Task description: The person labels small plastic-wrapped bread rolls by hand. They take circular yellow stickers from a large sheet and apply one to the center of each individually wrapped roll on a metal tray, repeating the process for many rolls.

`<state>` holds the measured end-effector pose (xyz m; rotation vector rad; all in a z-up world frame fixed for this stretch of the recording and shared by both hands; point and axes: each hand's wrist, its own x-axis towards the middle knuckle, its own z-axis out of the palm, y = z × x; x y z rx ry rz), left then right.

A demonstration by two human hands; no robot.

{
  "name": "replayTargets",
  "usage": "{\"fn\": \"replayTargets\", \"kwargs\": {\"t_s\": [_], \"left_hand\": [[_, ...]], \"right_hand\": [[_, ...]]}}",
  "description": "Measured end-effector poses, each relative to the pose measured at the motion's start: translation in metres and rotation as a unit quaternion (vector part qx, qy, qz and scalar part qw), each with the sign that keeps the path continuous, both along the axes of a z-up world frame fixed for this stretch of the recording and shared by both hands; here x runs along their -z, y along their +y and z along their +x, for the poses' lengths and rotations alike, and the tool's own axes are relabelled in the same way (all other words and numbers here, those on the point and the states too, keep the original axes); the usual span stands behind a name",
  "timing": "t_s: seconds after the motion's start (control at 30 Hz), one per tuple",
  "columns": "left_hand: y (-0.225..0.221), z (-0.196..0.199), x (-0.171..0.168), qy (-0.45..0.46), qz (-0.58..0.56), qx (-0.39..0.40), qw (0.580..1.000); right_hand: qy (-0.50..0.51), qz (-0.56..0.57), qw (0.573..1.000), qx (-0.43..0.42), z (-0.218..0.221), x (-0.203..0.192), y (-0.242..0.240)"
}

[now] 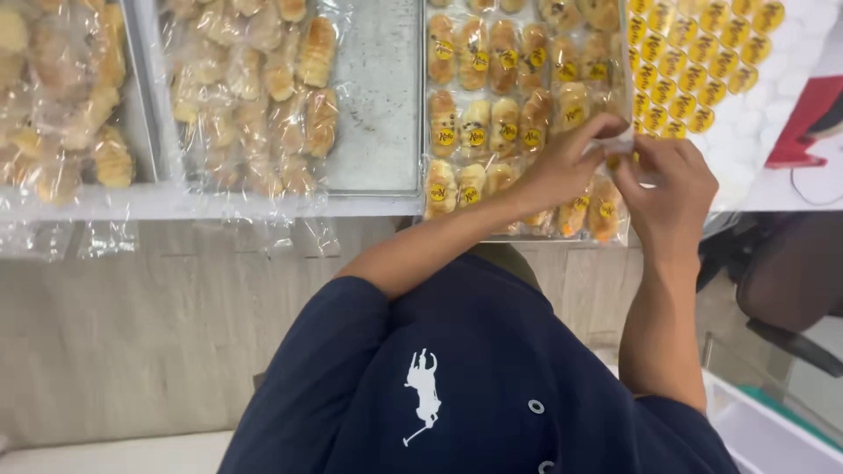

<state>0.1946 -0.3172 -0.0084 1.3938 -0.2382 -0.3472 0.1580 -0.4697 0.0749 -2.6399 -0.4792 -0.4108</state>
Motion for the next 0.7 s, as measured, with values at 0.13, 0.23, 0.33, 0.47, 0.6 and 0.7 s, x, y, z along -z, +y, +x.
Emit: {"fn": "replayTargets", "kwargs": {"t_s": [0.13, 0.23, 0.33, 0.47, 0.6, 0.7], "left_hand": [[-0.032, -0.001, 0.010, -0.068, -0.002, -0.024, 0.997], [-0.053, 0.001, 0.015, -0.087, 0.027, -0.020, 0.996], [-0.072, 0.007, 0.008, -0.066, 0.049, -0.020, 0.996], [-0.107, 0.015, 0.031, -0.079, 0.015, -0.071, 0.994], [-0.132, 0.014, 0.054, -0.096, 0.076, -0.111, 0.986], [-0.141, 0.022, 0.052, -0.058, 0.079, -0.128, 0.987]], "right_hand": [[0.014, 0.019, 1.000, -0.019, 0.008, 0.011, -0.043], [0.008, 0.033, 0.998, -0.047, 0.016, 0.015, -0.067], [0.002, 0.053, 0.997, -0.055, 0.029, 0.028, -0.097], [0.082, 0.165, 0.979, -0.087, 0.039, 0.012, -0.113], [0.141, 0.158, 0.976, -0.054, 0.052, 0.030, -0.152], [0.166, 0.165, 0.972, -0.040, 0.062, 0.032, -0.163]]}}
